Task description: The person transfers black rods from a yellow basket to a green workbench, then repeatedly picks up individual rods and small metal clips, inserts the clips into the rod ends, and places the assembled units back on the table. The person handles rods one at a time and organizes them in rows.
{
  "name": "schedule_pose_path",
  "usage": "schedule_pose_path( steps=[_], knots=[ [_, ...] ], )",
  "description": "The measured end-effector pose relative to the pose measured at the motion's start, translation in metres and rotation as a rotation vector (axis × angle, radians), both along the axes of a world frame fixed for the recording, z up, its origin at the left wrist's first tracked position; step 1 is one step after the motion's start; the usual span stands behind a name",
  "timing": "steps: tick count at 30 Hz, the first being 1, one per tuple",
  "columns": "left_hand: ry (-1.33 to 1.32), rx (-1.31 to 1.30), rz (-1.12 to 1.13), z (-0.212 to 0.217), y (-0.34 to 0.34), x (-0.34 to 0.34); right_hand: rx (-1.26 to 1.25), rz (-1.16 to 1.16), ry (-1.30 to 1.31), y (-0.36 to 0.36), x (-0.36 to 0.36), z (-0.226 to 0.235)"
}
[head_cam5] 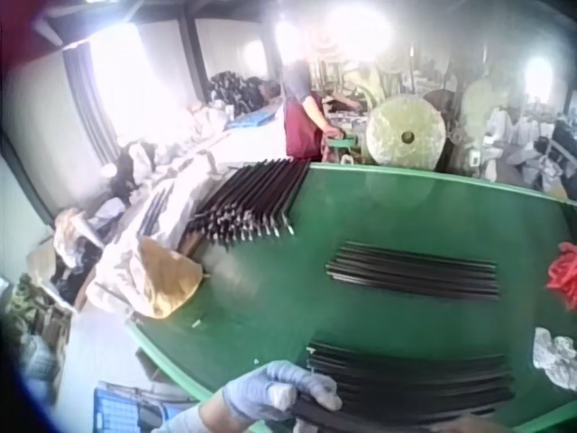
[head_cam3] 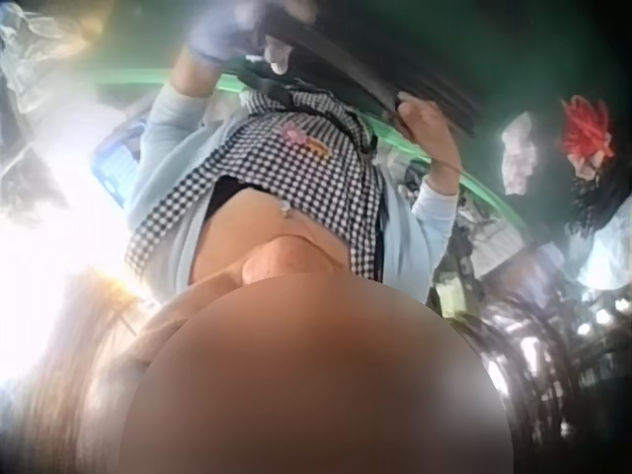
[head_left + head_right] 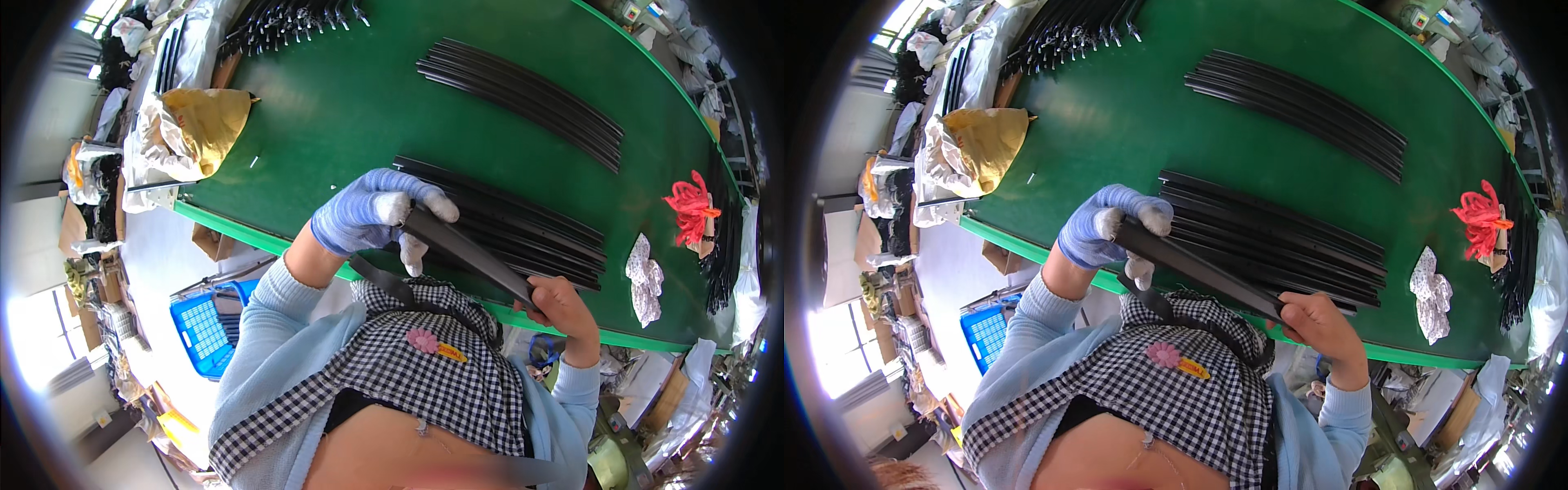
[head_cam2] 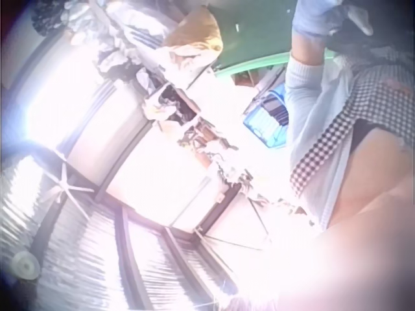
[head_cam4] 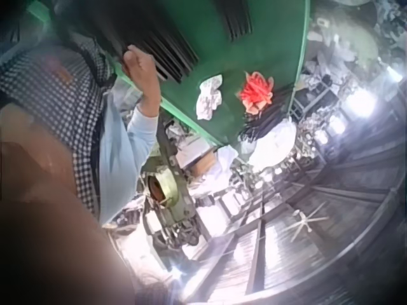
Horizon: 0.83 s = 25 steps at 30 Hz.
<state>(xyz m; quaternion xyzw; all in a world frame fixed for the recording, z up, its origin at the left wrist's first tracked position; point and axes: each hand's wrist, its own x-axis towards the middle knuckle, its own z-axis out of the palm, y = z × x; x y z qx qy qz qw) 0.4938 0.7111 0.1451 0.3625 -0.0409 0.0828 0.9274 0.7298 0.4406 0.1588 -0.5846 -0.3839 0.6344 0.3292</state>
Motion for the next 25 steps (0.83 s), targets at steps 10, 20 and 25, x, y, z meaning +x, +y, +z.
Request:
schedule_pose_path(
  steps=[10, 20, 25],
  knots=[
    [0.317, -0.034, 0.037, 0.011, -0.005, -0.020, -0.093, -0.031, 0.161, -0.010, -0.015, -0.014],
    [0.385, -0.019, 0.096, 0.010, -0.008, -0.033, -0.169, -0.025, 0.275, -0.012, -0.025, -0.022],
    [0.331, 0.498, 0.461, -0.001, -0.027, -0.048, -0.205, -0.044, 0.260, -0.013, -0.024, -0.022]
  ],
)
